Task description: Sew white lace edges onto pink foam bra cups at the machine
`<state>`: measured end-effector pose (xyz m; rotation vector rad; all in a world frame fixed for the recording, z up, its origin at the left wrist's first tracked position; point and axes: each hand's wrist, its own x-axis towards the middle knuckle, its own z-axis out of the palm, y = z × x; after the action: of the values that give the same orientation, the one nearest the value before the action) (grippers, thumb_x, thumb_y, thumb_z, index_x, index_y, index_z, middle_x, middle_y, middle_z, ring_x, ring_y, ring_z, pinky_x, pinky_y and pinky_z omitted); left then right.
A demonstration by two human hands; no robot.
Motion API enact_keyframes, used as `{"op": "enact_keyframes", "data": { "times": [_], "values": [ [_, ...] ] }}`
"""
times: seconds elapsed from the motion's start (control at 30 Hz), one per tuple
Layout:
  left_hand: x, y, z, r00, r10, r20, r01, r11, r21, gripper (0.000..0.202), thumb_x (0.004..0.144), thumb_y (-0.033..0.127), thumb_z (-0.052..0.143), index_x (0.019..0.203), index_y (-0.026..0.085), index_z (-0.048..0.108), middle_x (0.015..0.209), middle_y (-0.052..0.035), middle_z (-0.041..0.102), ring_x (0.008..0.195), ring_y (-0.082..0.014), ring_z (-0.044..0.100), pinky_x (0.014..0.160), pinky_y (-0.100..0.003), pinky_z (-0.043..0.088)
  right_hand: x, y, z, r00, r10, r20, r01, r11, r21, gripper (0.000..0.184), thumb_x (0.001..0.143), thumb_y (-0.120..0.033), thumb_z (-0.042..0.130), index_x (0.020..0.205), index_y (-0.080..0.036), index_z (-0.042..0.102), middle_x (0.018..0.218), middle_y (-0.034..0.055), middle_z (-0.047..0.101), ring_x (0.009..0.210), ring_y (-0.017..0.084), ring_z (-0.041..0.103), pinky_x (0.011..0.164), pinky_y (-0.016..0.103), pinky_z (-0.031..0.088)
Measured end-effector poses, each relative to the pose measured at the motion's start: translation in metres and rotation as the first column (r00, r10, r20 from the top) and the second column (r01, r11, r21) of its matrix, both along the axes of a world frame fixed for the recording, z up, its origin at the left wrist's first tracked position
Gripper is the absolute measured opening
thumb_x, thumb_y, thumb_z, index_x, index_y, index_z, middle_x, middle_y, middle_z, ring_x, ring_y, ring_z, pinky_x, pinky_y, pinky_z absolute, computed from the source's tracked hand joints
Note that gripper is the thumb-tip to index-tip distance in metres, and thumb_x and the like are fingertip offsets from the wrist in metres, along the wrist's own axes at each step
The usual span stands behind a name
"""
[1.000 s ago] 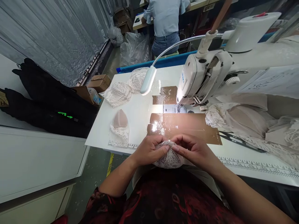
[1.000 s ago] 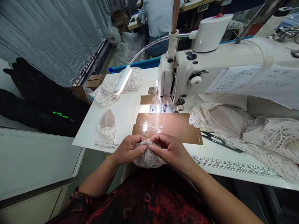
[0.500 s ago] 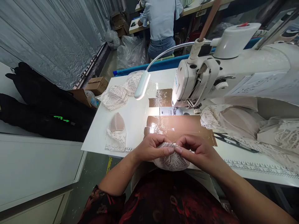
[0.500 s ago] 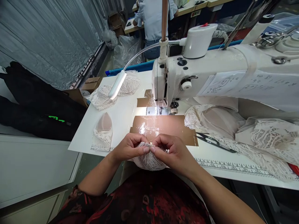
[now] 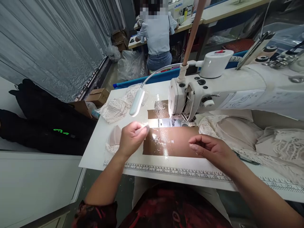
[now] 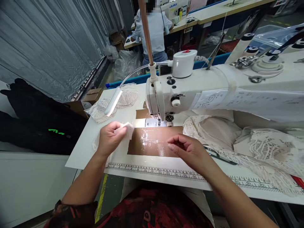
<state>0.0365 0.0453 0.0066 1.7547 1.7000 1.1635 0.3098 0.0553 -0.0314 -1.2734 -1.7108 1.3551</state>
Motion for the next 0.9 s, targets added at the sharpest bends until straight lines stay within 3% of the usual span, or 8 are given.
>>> {"op": "enact_keyframes", "data": {
  "times": [0.1,0.17,0.33,0.53,0.67,0.7,0.83,0.9],
  "values": [
    [0.03,0.028,-0.019,0.866,-0.094,-0.491,0.155,0.984,0.085,0.019,0.081,0.021,0.051,0.063,0.016,0.053,0.067,-0.0045,0.054,0.07,-0.0172,0.05,0.066,-0.029,0.039,0.003,0.013,0.006,0.989,0.035,0.141,-0.049,0.994,0.098,0.027,0.083,-0.046,0.057,0.089,-0.022,0.066,0.083,0.0027,0.067,0.071,0.016,0.058,0.061,0.028,0.044],
    [0.055,0.042,-0.039,0.694,-0.229,-0.682,0.235,0.968,-0.085,0.015,0.08,0.016,0.048,0.068,0.014,0.057,0.07,-0.009,0.058,0.074,-0.0221,0.052,0.068,-0.033,0.04,-0.001,0.025,0.01,0.964,0.078,0.253,-0.118,0.982,0.146,0.024,0.084,-0.042,0.052,0.089,-0.023,0.066,0.077,0.0008,0.067,0.066,0.016,0.057,0.059,0.029,0.042],
    [0.092,0.039,-0.065,0.637,-0.33,-0.696,0.291,0.94,-0.179,0.024,0.086,0.016,0.042,0.07,0.012,0.06,0.065,-0.0121,0.059,0.072,-0.0261,0.054,0.069,-0.039,0.04,-0.018,0.043,0.005,0.869,0.1,0.484,-0.235,0.945,0.228,0.027,0.087,-0.031,0.042,0.093,-0.025,0.068,0.069,-0.001,0.067,0.066,0.017,0.059,0.061,0.028,0.04],
    [0.08,0.018,-0.027,0.602,-0.44,-0.666,0.347,0.896,-0.278,0.025,0.085,0.028,0.051,0.068,0.013,0.061,0.058,-0.0071,0.056,0.063,-0.0213,0.053,0.067,-0.037,0.04,-0.033,0.037,-0.015,0.691,0.086,0.718,-0.413,0.862,0.293,0.035,0.086,-0.015,0.039,0.103,-0.022,0.068,0.102,0.0053,0.065,0.086,0.018,0.059,0.063,0.027,0.037],
    [0.054,0.022,0.004,0.568,-0.803,-0.18,0.63,0.565,-0.533,0.04,0.091,0.041,0.047,0.063,0.015,0.06,0.052,0.0007,0.052,0.049,-0.0102,0.046,0.051,-0.024,0.037,-0.034,0.034,-0.017,0.592,0.033,0.805,-0.47,0.826,0.311,0.032,0.09,-0.018,0.04,0.105,-0.023,0.068,0.099,0.006,0.063,0.079,0.017,0.056,0.059,0.028,0.033],
    [0.049,0.024,0.005,0.589,-0.799,-0.121,0.664,0.565,-0.49,0.04,0.092,0.041,0.044,0.067,0.015,0.062,0.057,0.0001,0.056,0.052,-0.01,0.049,0.052,-0.023,0.039,-0.033,0.034,-0.017,0.582,0.028,0.813,-0.48,0.819,0.315,0.033,0.09,-0.017,0.039,0.107,-0.024,0.067,0.099,0.0061,0.063,0.078,0.017,0.056,0.059,0.028,0.033],
    [0.044,0.034,-0.027,0.776,-0.563,-0.283,0.551,0.824,-0.131,0.029,0.094,0.031,0.043,0.098,0.015,0.067,0.096,-0.0091,0.068,0.089,-0.0179,0.063,0.078,-0.03,0.051,-0.034,0.032,-0.016,0.549,0.006,0.836,-0.494,0.809,0.319,0.034,0.09,-0.014,0.038,0.107,-0.022,0.066,0.097,0.0069,0.061,0.077,0.017,0.054,0.059,0.029,0.033],
    [0.045,0.038,-0.052,0.756,-0.545,-0.361,0.572,0.82,-0.041,0.031,0.093,0.028,0.043,0.108,0.014,0.066,0.112,-0.0136,0.067,0.1,-0.0218,0.063,0.085,-0.037,0.052,-0.035,0.031,-0.015,0.53,-0.004,0.848,-0.496,0.81,0.314,0.036,0.088,-0.01,0.038,0.107,-0.022,0.066,0.098,0.0077,0.061,0.076,0.017,0.054,0.059,0.029,0.033]
  ]
}}
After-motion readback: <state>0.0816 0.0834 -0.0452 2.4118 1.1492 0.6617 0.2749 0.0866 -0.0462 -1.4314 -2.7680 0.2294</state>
